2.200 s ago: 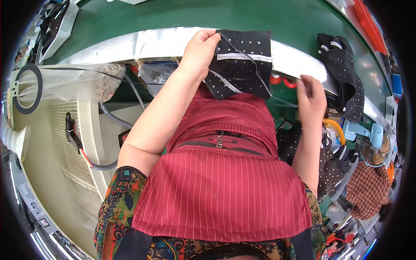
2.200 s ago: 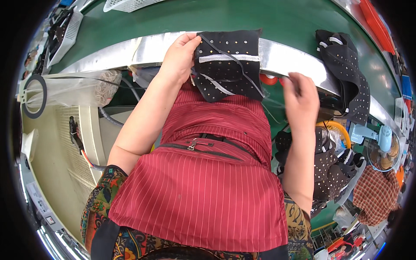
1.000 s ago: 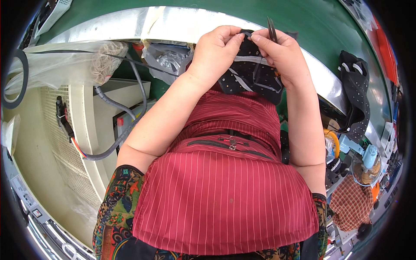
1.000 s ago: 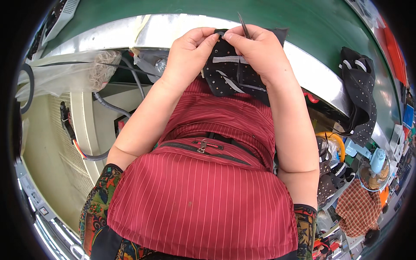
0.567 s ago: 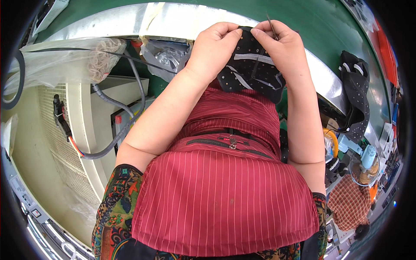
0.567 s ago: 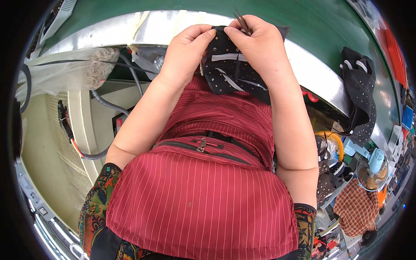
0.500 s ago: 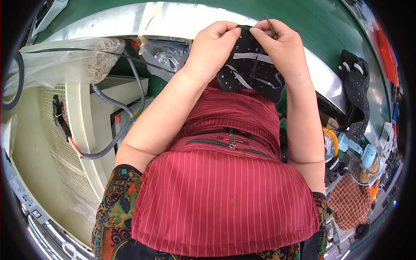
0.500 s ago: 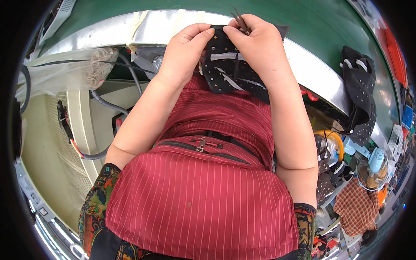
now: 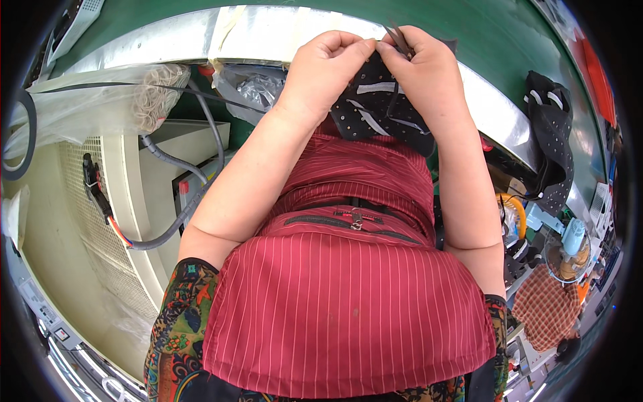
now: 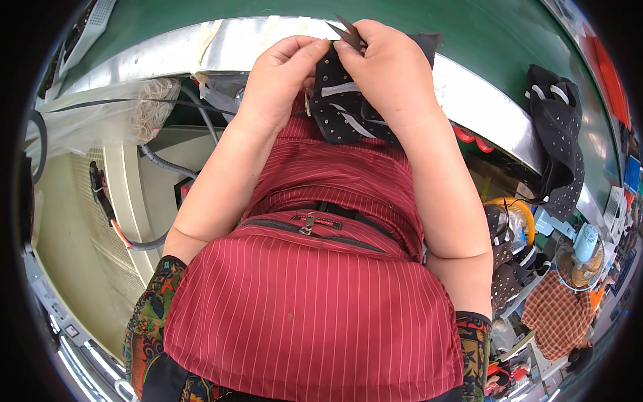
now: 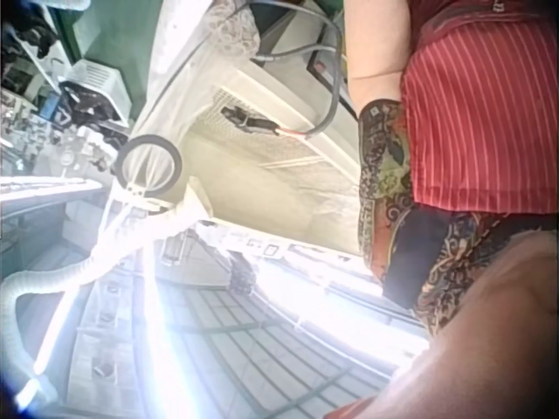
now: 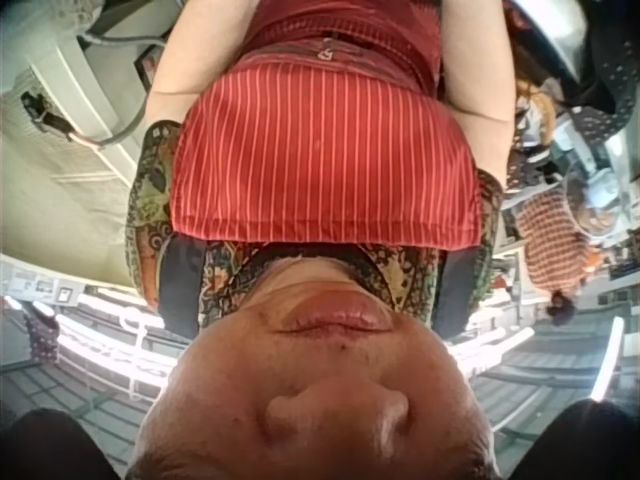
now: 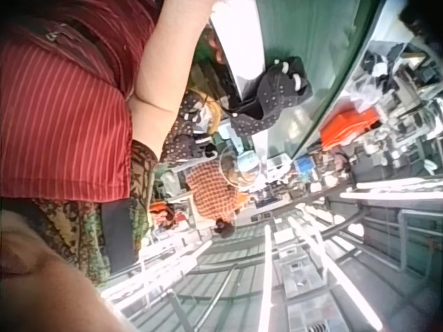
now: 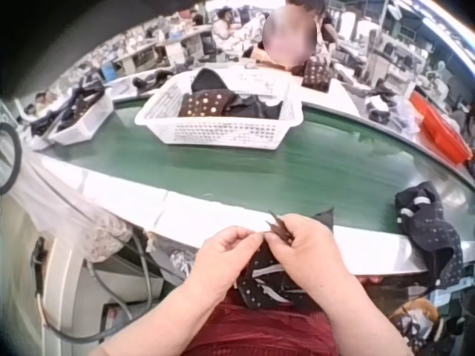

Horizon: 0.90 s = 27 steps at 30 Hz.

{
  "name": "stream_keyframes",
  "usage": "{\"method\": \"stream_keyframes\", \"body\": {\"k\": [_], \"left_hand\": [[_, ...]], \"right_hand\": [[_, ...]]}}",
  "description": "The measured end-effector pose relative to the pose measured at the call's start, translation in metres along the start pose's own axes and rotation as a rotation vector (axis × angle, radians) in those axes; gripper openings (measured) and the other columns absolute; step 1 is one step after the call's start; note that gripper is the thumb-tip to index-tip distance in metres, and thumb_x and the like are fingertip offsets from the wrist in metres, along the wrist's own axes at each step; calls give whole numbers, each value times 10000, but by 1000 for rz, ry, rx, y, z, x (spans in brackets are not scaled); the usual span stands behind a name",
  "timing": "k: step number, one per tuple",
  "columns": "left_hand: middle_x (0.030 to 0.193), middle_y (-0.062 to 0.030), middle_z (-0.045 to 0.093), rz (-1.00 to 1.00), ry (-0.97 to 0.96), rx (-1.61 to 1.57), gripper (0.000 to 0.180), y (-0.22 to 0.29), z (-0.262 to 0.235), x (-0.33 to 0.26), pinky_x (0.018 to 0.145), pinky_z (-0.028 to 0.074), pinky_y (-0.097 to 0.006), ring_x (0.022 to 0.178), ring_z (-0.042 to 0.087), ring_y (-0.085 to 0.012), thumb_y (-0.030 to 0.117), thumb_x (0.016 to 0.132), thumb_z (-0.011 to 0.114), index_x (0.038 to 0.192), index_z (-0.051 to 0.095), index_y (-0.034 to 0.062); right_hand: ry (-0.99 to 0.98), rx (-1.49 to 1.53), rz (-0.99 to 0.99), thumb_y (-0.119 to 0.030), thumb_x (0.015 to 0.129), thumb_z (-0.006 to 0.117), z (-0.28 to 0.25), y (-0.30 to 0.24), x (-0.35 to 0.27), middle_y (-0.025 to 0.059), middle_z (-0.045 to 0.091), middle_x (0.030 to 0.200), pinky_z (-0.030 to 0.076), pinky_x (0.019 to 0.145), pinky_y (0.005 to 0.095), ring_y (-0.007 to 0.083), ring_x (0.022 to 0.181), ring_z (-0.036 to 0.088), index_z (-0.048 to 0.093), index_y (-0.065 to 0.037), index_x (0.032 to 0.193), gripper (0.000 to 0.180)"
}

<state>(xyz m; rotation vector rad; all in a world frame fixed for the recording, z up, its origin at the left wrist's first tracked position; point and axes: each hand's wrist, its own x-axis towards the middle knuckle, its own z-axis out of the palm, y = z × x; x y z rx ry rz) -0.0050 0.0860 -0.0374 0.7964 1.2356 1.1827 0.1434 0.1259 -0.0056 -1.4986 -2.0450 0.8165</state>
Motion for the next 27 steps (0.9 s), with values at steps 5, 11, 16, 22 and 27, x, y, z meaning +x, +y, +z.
{"method": "stream_keyframes", "body": {"k": [5, 11, 16, 22, 27], "left_hand": [[793, -20, 614, 111, 29, 196, 151, -7, -5, 2, 592, 431, -204, 677, 532, -53, 138, 904, 579, 979, 579, 7], [782, -55, 616, 110, 61, -19, 133, -8, -11, -4, 568, 446, -215, 662, 534, -68, 127, 914, 548, 947, 513, 3], [808, -58, 625, 101, 51, -238, 89, -11, -9, -4, 633, 476, -224, 702, 559, -84, 98, 901, 546, 908, 510, 17], [821, -56, 613, 28, 56, -388, 63, -11, -12, -4, 660, 483, -245, 719, 556, -97, 79, 879, 554, 849, 506, 51], [815, -50, 588, 32, 91, -403, 78, -14, -14, -2, 673, 472, -250, 720, 535, -101, 91, 869, 563, 844, 502, 50]], "right_hand": [[-80, 8, 70, -249, 816, 630, -4, -4, -3, 159, 654, 864, 480, 721, 371, 317, 805, 625, 648, -29, 946, 256], [-50, 212, 52, -223, 812, 658, -13, 12, -6, 103, 658, 791, 476, 663, 294, 177, 712, 610, 648, -7, 934, 248], [-55, 306, 103, -141, 827, 664, -11, 10, 0, -13, 610, 748, 418, 637, 193, 44, 700, 525, 647, 2, 894, 159], [-66, 329, 116, -165, 825, 665, -4, 12, 4, -10, 610, 744, 420, 645, 205, 50, 700, 522, 649, -4, 884, 172], [-48, 286, 81, -183, 813, 658, -6, 8, 4, 17, 604, 705, 426, 602, 235, 71, 651, 523, 647, -7, 872, 186]]}}
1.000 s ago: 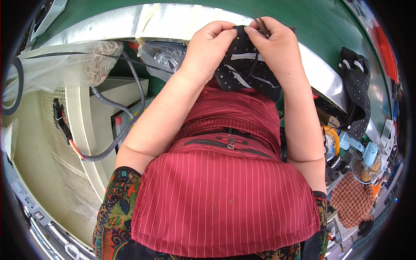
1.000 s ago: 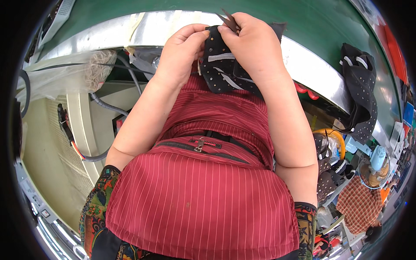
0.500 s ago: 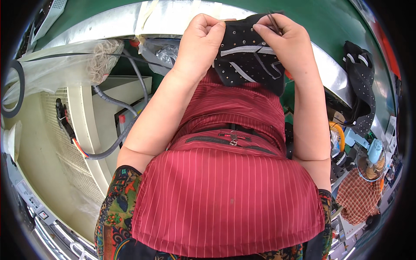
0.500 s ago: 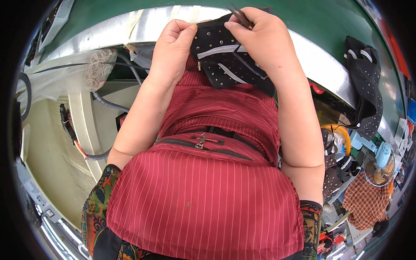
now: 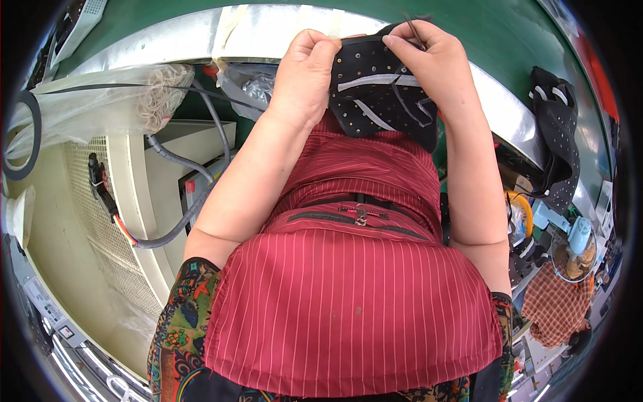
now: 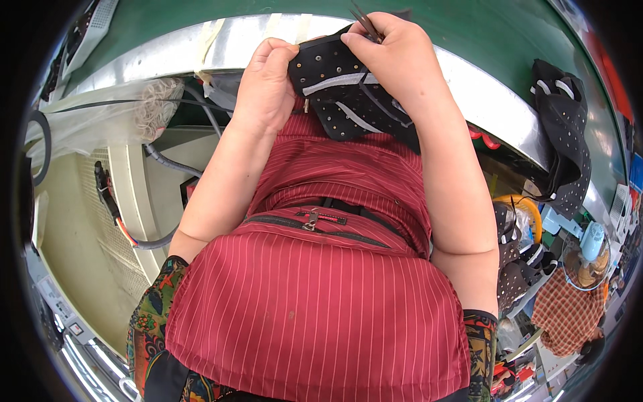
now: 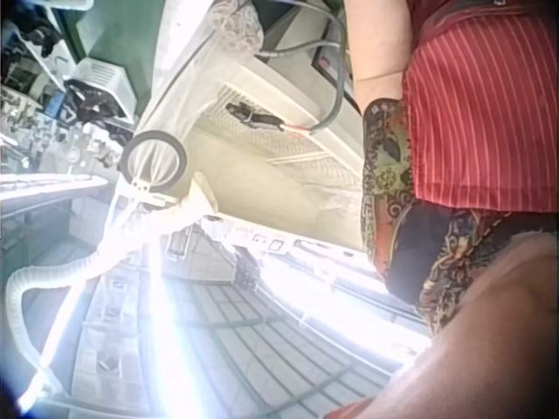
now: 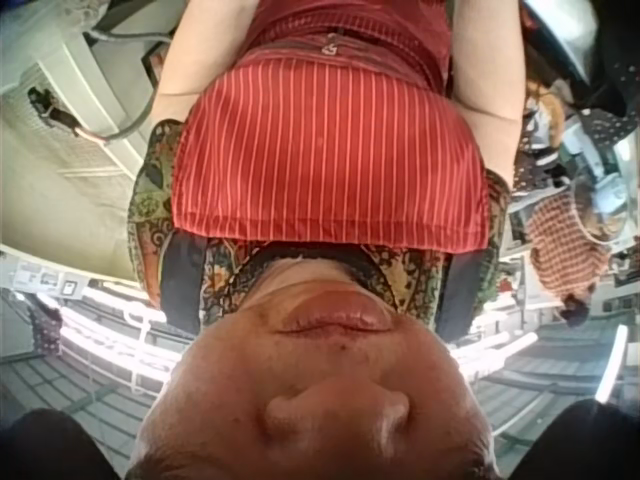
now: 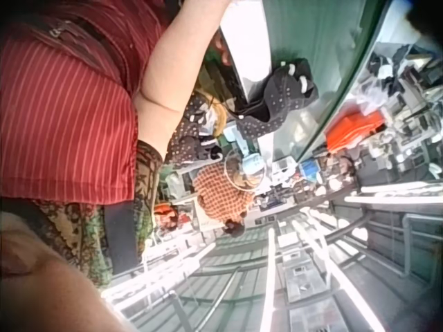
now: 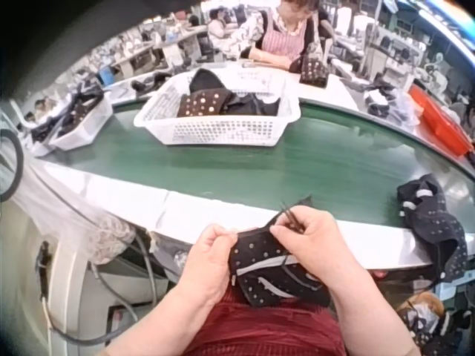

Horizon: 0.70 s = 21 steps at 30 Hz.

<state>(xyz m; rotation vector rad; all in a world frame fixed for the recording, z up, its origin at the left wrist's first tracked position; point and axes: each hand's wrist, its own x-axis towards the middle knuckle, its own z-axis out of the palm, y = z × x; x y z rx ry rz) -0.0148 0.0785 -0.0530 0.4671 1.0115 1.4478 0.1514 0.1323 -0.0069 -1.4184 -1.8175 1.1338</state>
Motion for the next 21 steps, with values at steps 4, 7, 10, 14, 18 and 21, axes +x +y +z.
{"method": "stream_keyframes", "body": {"k": [4, 7, 10, 14, 18, 21], "left_hand": [[813, -49, 578, 5, 9, 24, 80, -1, 1, 0, 683, 466, -248, 727, 526, -100, 96, 868, 563, 851, 505, 43], [840, -56, 592, -1, -8, 46, 44, -1, -1, 1, 709, 476, -279, 763, 560, -132, 88, 878, 547, 868, 511, 64], [847, -60, 601, 9, -11, 79, 22, -2, -3, 0, 716, 479, -295, 773, 577, -147, 82, 883, 535, 878, 515, 74], [820, -44, 592, 10, -54, 20, 58, 1, -4, -2, 669, 464, -243, 725, 544, -100, 89, 870, 550, 876, 527, 36], [843, -58, 614, -27, -24, 63, 71, 13, -7, -12, 648, 463, -238, 719, 558, -100, 95, 863, 564, 889, 537, 35], [877, -66, 636, -68, 15, 201, 106, 21, -12, -20, 653, 466, -236, 729, 572, -98, 120, 868, 592, 916, 559, 32]], "right_hand": [[0, -10, -28, -201, 810, 652, -1, -1, -2, 36, 596, 678, 428, 581, 256, 87, 615, 515, 644, -9, 873, 203], [4, -21, -32, -204, 813, 648, -1, 2, -1, 40, 593, 675, 429, 587, 260, 90, 614, 510, 641, -6, 873, 207], [29, -54, -30, -208, 816, 643, 3, 4, 1, 54, 609, 690, 440, 601, 276, 108, 627, 533, 638, -1, 880, 216], [18, -104, -33, -210, 819, 645, 8, 3, 5, 64, 615, 712, 444, 623, 278, 127, 652, 549, 635, 1, 883, 221], [-28, -206, -59, -234, 820, 623, 20, 4, 7, 99, 631, 748, 462, 646, 318, 212, 692, 586, 641, -17, 883, 227], [-58, -269, -79, -263, 815, 602, 29, 1, 6, 147, 653, 771, 483, 656, 374, 301, 715, 626, 645, -31, 881, 245]]}}
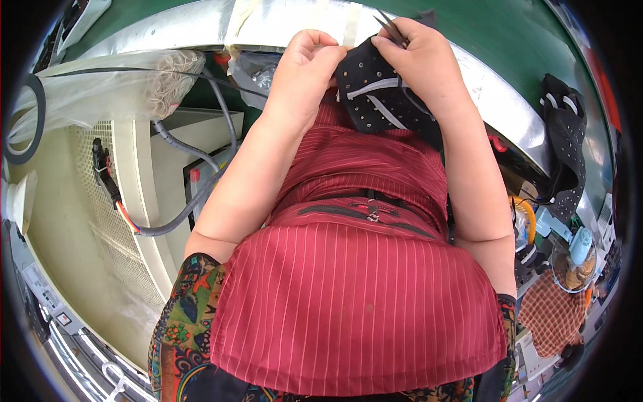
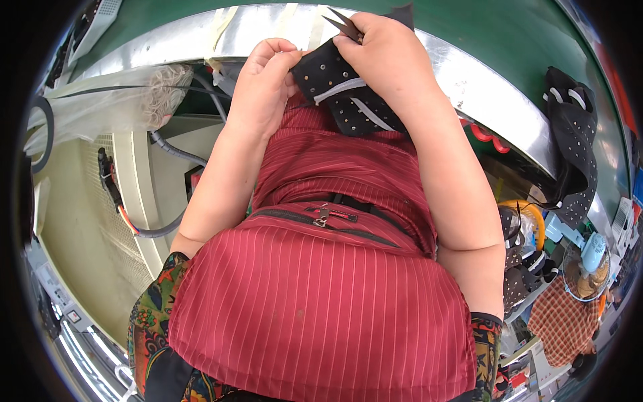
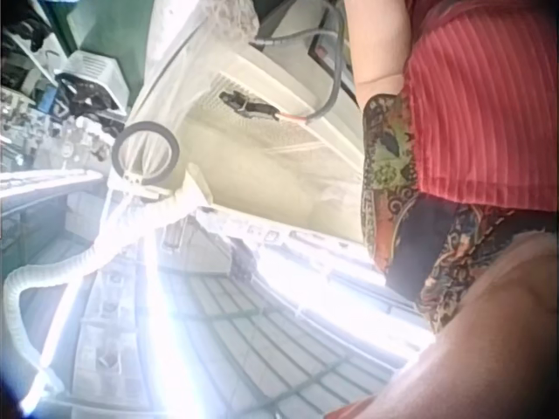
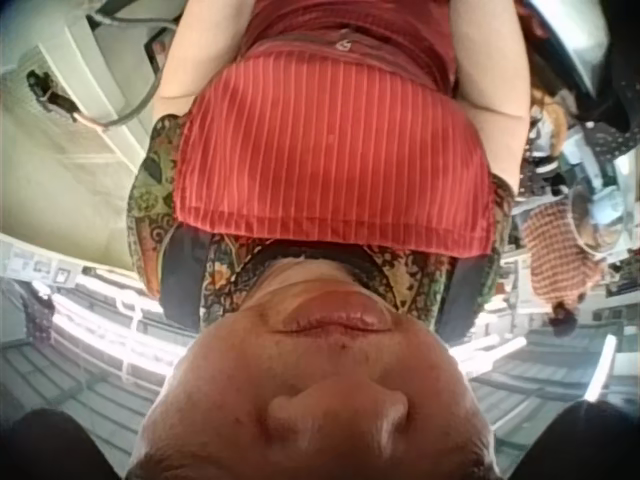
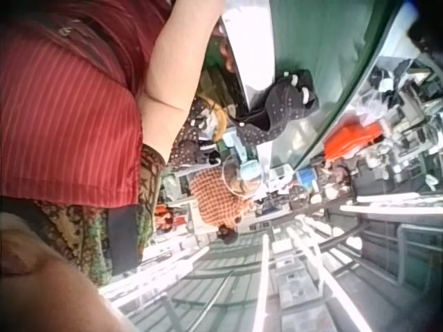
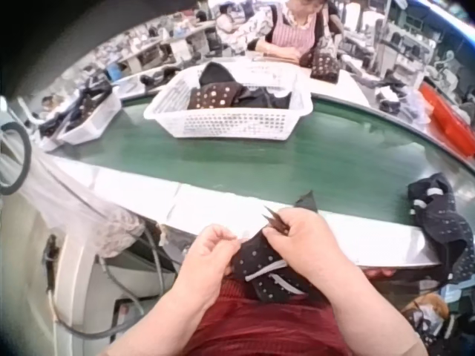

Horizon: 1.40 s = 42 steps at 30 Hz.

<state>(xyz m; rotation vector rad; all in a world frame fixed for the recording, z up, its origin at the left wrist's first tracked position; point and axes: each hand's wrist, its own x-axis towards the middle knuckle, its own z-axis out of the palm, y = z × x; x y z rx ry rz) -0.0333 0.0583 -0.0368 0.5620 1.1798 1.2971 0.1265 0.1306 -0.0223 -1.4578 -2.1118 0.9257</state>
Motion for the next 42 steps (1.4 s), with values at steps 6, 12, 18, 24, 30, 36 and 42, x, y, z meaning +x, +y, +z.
{"method": "stream_keyframes", "body": {"k": [6, 12, 18, 24, 30, 36, 42], "left_hand": [[844, -38, 651, -5, 5, 495, 144, -9, -9, 3, 677, 465, -210, 743, 578, -64, 131, 865, 649, 925, 617, 3], [838, -27, 649, -72, -85, 460, 158, -22, -28, -3, 679, 467, -208, 767, 586, -68, 115, 866, 642, 953, 626, -16], [872, -41, 658, -142, -133, 291, 217, -22, -22, 1, 711, 478, -221, 796, 595, -84, 144, 878, 628, 1011, 635, -28], [880, -45, 668, -57, -54, 429, 241, -18, -15, 0, 706, 485, -225, 787, 600, -85, 171, 878, 630, 1019, 655, -23], [844, -27, 664, 89, -68, 587, 222, -19, -14, -2, 676, 479, -221, 754, 588, -72, 180, 881, 623, 989, 664, -9], [835, -13, 659, 158, -63, 652, 216, -15, -8, 1, 670, 469, -210, 742, 573, -61, 181, 882, 621, 985, 663, -4], [854, -23, 659, 51, -51, 537, 222, -14, -13, 1, 677, 474, -211, 758, 581, -65, 171, 892, 612, 1010, 648, -13]], "right_hand": [[-89, -93, -17, -240, 813, 622, 4, -10, -1, 112, 641, 730, 468, 614, 324, 210, 656, 597, 633, -14, 893, 241], [-203, -133, -66, -215, 806, 626, 6, -12, -4, 116, 624, 701, 459, 603, 307, 192, 620, 583, 615, -2, 885, 228], [-209, -162, -77, -235, 796, 616, 6, -18, -6, 172, 636, 746, 480, 663, 402, 331, 724, 621, 623, -9, 842, 231], [-328, 116, 20, -152, 823, 624, -7, -10, -1, 24, 627, 771, 443, 633, 251, 86, 687, 544, 633, 3, 919, 183], [-103, 265, 90, -90, 825, 614, -17, -6, -16, 27, 658, 797, 460, 637, 227, 84, 684, 574, 654, -12, 996, 192], [220, 246, 67, -70, 843, 605, -51, 20, -30, 15, 670, 818, 435, 587, 191, 50, 639, 537, 667, -42, 1039, 208], [642, -54, 224, -122, 817, 653, -136, 109, -36, 16, 660, 857, 438, 614, 189, 60, 666, 545, 670, -24, 1019, 225]]}}
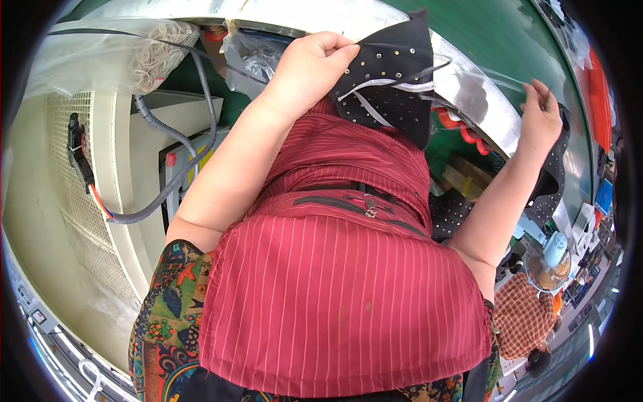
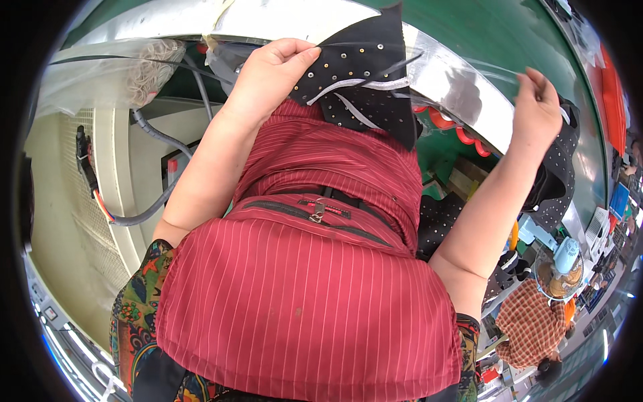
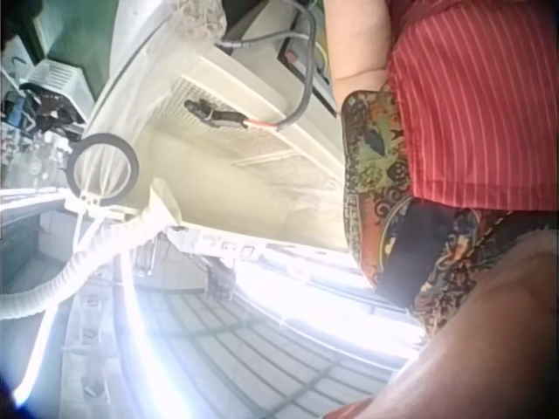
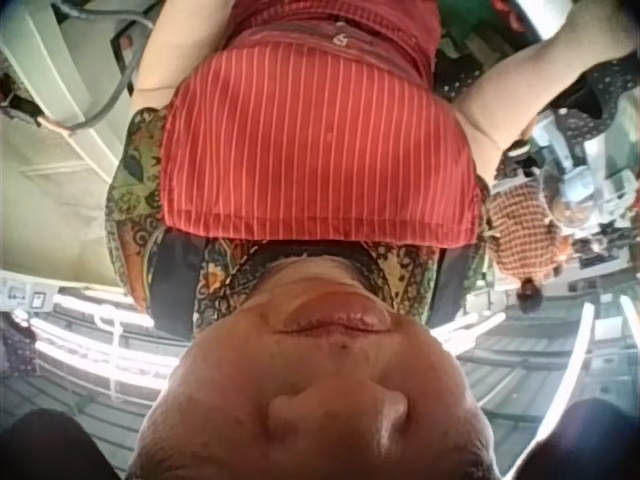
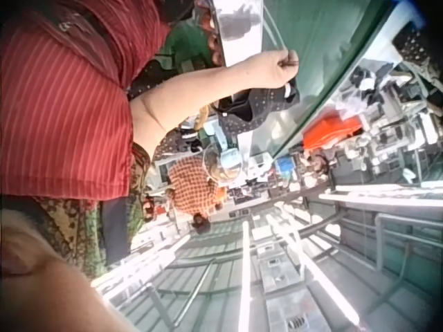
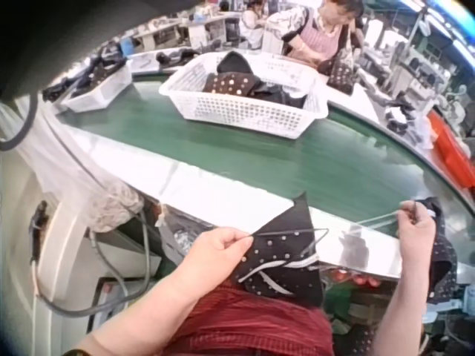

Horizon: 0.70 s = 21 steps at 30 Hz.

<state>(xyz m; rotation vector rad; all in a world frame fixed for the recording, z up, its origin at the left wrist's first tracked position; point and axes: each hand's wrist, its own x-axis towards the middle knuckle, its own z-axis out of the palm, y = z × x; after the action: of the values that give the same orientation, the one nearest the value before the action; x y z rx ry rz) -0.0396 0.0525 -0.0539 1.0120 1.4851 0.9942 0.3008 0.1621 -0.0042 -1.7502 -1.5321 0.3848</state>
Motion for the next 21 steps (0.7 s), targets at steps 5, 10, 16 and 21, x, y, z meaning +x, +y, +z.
{"method": "stream_keyframes", "body": {"k": [5, 10, 16, 21], "left_hand": [[871, -31, 665, -7, 11, -40, 224, 4, 2, -1, 678, 477, -212, 759, 588, -67, 164, 895, 608, 1025, 645, -16], [894, -39, 671, 1, 48, -17, 235, 5, 4, -3, 692, 480, -214, 773, 594, -72, 161, 897, 606, 1044, 644, -18], [905, -47, 670, 21, 45, 35, 245, 4, 0, -6, 706, 486, -221, 788, 599, -81, 158, 884, 618, 1051, 642, -20], [902, -53, 669, 3, 45, 48, 251, -4, -3, -7, 710, 492, -229, 794, 603, -85, 150, 876, 615, 1052, 638, -27]], "right_hand": [[5, -139, -285, -141, 803, 678, 1, -21, -10, 13, 596, 814, 441, 640, 239, 94, 666, 500, 664, -31, 1020, 244], [-399, 74, -578, -123, 765, 705, 63, -111, -70, 85, 594, 1017, 513, 721, 317, 210, 845, 614, 640, -74, 1031, 279], [-418, -187, -632, -143, 785, 670, 106, -106, -66, 102, 594, 1020, 495, 723, 349, 271, 839, 604, 637, -57, 971, 208], [-606, -125, -523, -165, 794, 653, 100, -107, -62, 112, 626, 935, 478, 699, 363, 288, 792, 613, 617, -23, 901, 181]]}}
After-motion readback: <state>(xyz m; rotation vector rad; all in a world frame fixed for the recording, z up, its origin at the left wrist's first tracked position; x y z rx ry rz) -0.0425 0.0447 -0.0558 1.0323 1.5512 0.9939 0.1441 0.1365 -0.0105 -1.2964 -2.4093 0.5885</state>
